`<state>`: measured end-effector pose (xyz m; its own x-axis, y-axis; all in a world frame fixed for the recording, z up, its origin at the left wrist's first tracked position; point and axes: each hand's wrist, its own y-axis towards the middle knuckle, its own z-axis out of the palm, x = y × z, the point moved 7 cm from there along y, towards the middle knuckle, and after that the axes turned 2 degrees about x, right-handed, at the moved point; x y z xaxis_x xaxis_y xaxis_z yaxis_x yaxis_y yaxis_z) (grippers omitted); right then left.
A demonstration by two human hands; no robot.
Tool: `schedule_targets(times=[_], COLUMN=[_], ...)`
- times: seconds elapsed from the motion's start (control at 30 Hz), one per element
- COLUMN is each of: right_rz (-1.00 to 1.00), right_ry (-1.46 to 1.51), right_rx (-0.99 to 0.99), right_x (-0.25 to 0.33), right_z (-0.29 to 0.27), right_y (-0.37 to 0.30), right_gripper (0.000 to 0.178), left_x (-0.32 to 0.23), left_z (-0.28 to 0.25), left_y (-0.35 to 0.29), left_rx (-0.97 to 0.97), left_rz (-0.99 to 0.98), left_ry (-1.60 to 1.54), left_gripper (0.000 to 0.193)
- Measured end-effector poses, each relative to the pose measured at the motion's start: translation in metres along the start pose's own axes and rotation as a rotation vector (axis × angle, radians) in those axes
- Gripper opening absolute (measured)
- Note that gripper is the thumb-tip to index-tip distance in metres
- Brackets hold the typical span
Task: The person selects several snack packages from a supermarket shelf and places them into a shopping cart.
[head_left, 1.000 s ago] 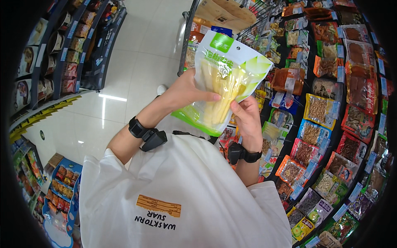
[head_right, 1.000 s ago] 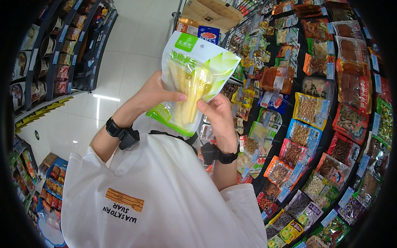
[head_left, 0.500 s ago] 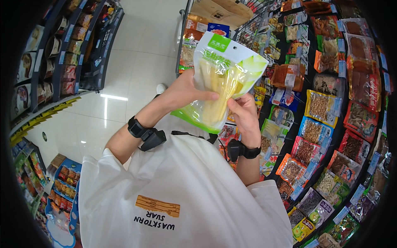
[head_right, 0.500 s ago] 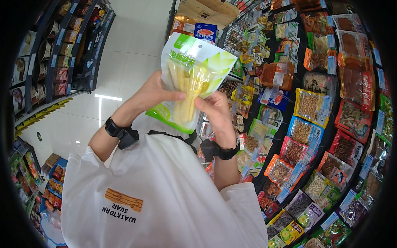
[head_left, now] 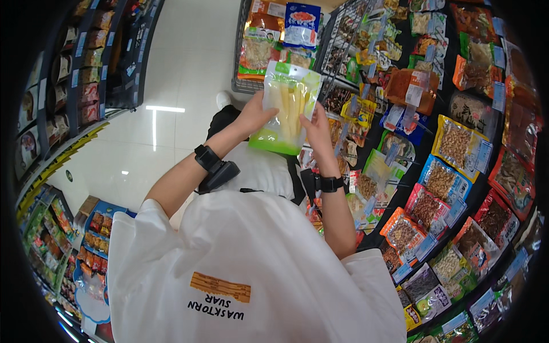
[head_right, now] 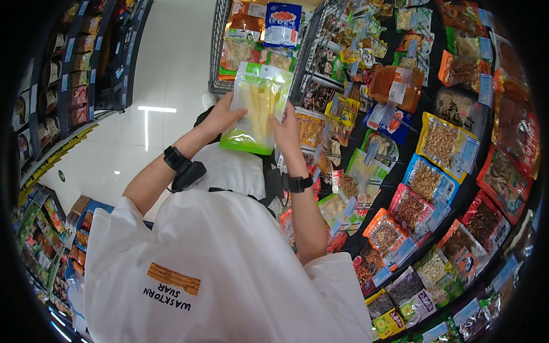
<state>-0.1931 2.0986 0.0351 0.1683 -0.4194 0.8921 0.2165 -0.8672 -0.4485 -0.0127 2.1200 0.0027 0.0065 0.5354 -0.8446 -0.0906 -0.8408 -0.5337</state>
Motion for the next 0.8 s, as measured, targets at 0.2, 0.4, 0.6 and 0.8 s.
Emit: schedule_targets(times=[0.2,0.4,0.6,0.8], right_rz=[-0.300,-0.567,-0.337,0.054], right_ry=[-0.716,-0.723,-1.075,-1.072], right_rx=[-0.155,-0.323,-0.114,0.307], right_x=[0.084,0.144,0.026,-0.070], right_z=[-0.025,-0.042,-0.059,-0.061], right_y=[0.035,0.054,0.120,0.107], right_gripper=[0.062,0.048,0.038,0.036], left_x=[-0.070,-0.153,-0.021,0.070], left_z=[0.014,0.034,0.036,-0.010], left_y=[0.031,0.043,0.138,0.088], left_rx=[-0.223,-0.521,-0.183,-0.005], left_rz=[0.179,0.613,0.222,-0.073], left_ry=[0.297,0.361,0.657,1.132], left_gripper=[0.053,0.052,0.057,0.053])
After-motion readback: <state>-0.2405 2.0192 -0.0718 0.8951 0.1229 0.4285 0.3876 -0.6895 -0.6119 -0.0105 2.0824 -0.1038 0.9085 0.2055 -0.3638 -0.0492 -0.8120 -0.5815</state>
